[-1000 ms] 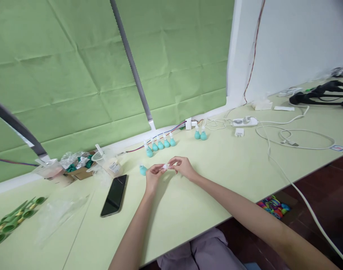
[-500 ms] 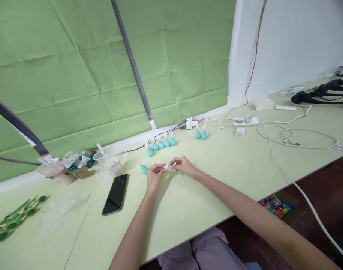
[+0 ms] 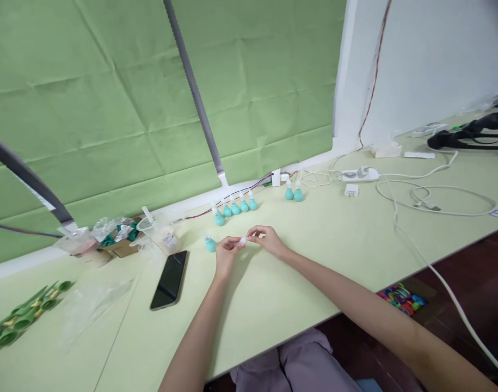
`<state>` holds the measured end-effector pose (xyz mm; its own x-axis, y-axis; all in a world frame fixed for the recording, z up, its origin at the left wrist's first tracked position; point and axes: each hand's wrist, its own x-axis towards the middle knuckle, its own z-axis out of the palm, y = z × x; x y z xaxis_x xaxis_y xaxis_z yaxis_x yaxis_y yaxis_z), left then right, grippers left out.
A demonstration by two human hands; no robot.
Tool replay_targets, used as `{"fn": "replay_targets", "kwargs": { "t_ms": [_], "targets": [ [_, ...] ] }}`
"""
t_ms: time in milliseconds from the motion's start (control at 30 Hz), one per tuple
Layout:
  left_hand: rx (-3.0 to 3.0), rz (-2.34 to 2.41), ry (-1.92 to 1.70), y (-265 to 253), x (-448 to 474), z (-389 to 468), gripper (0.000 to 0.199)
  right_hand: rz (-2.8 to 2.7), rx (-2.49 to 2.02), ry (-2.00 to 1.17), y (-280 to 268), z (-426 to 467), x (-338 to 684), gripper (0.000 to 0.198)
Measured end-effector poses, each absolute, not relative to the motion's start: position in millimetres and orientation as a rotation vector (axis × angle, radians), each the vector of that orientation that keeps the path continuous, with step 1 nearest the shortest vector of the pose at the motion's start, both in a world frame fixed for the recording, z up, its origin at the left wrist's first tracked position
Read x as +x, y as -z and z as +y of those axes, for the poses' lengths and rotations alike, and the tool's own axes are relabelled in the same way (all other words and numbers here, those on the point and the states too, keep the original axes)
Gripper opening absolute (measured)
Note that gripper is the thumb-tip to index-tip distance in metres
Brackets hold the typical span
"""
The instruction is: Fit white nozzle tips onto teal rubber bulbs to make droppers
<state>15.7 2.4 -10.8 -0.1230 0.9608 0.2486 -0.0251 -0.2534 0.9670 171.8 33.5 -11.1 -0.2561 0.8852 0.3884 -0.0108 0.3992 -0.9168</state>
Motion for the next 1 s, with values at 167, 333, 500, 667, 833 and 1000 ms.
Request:
{"fn": "replay_targets", "kwargs": {
  "t_ms": [167,333,500,667,833,1000],
  "targets": [
    [1.33,1.138,-1.505,10.5,16.6,1.6,0.031,-1.595,-0.733,-1.181,13.4,38.1,175.2,0.028],
    [1.338,1.14,-1.512,8.0,18.1,-0.8,0.032,-1.569,-0.802,-1.386,12.5,37.5,179.2,0.034],
    [1.327,1.136,-1.507,5.5,18.9,-2.9,0.031,-1.539,-0.744,-1.392,9.1,33.9,179.5,0.031],
    [1.31,1.123,-1.514,4.5,20.5,-3.2,0.031,-1.545,-0.736,-1.415,11.1,35.9,179.9,0.031],
    [1.316,1.135,-1.499,4.3,21.4,-3.8,0.031,-1.51,-0.738,-1.453,12.9,37.6,180.0,0.031],
    [1.338,1.134,-1.488,5.4,21.5,-4.6,0.03,-1.471,-0.772,-1.544,14.3,35.4,179.0,0.032]
  ]
}}
